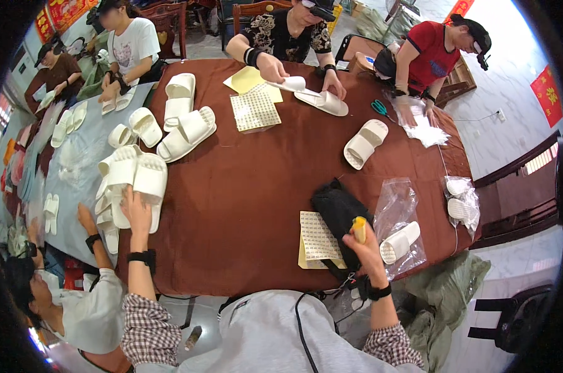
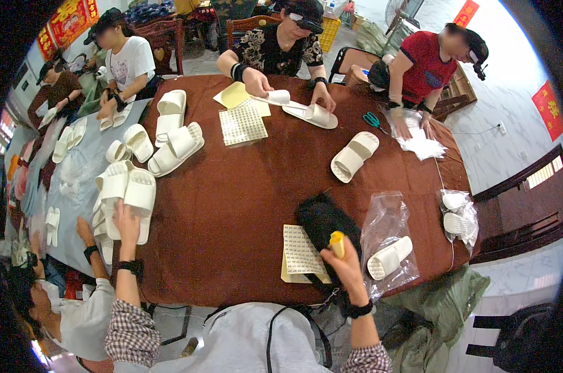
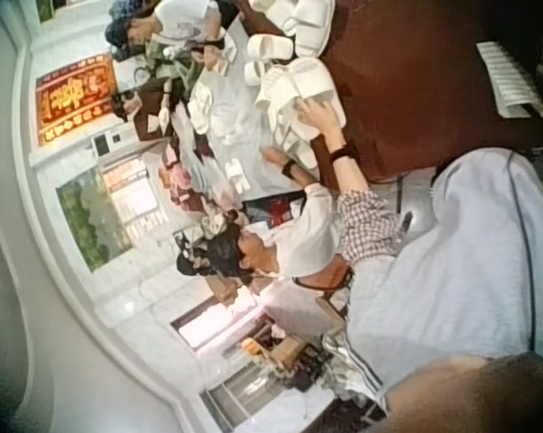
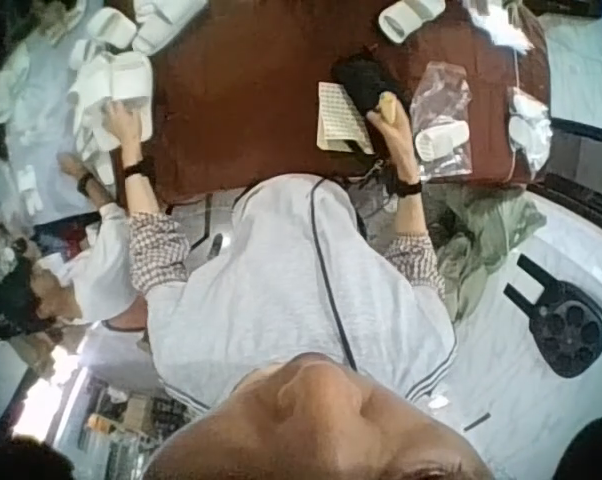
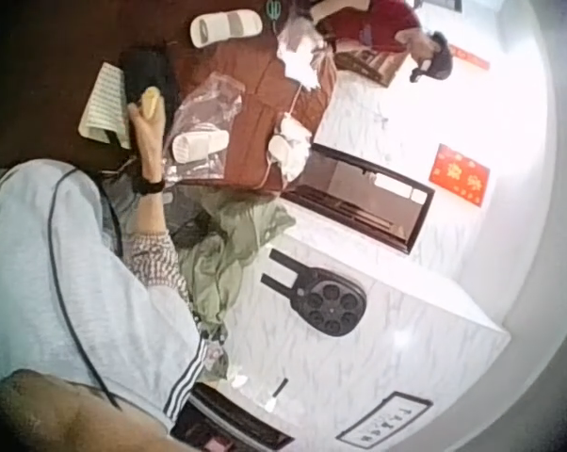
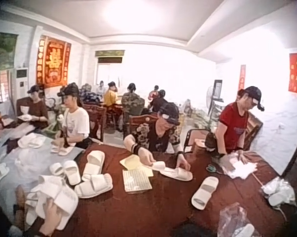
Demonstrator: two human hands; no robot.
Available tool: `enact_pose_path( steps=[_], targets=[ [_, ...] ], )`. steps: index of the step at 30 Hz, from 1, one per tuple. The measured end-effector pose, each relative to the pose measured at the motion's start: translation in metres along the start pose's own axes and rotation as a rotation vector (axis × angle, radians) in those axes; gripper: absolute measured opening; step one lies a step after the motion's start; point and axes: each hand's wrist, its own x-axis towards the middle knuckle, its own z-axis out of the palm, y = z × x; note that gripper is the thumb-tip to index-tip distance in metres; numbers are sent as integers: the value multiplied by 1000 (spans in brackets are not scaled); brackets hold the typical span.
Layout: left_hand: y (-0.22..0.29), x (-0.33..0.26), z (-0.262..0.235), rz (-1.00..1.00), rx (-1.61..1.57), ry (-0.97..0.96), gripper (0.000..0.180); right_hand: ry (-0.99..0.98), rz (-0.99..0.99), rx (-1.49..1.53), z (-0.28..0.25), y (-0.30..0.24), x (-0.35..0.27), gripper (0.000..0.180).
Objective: Placing yellow labels onto white slippers and organizing them into bags.
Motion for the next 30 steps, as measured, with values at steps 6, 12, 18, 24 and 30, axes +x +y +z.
enact_pose_path(
  steps=[6,12,18,24,30],
  targets=[
    [64,-9,-20,74,126,7,46,101,-38,-75,-38,17,77,22],
    [155,-89,7,193,-328,-418,62,144,-77,-267,-59,47,165,19],
    [198,-123,20,268,-211,-561,79,279,-86,-443,-95,91,257,30],
    [194,-122,14,231,-180,-688,80,288,-266,-762,-106,103,318,56],
    [206,-114,15,252,-206,-719,80,214,7,-867,-114,104,335,53]
  ],
)
